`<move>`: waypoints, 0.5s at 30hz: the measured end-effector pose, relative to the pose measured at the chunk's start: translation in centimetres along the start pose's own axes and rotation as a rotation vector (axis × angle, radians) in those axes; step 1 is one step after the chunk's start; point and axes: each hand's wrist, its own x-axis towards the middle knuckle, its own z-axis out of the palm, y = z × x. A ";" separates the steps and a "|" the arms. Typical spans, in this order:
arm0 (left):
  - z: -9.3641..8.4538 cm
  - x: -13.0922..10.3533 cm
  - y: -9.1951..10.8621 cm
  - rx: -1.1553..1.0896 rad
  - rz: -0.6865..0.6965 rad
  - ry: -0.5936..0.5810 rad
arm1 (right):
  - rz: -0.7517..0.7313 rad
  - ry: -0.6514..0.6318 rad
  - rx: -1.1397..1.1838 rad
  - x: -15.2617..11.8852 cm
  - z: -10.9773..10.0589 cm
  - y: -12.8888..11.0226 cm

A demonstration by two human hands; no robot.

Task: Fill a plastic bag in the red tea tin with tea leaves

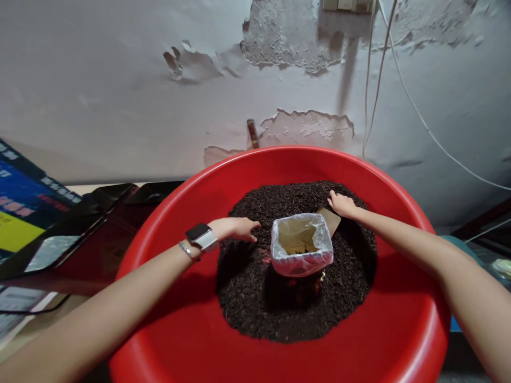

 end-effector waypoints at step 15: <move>1.1 0.8 -1.0 -0.104 0.029 -0.131 | -0.579 0.218 0.087 -10.1 -9.3 -9.8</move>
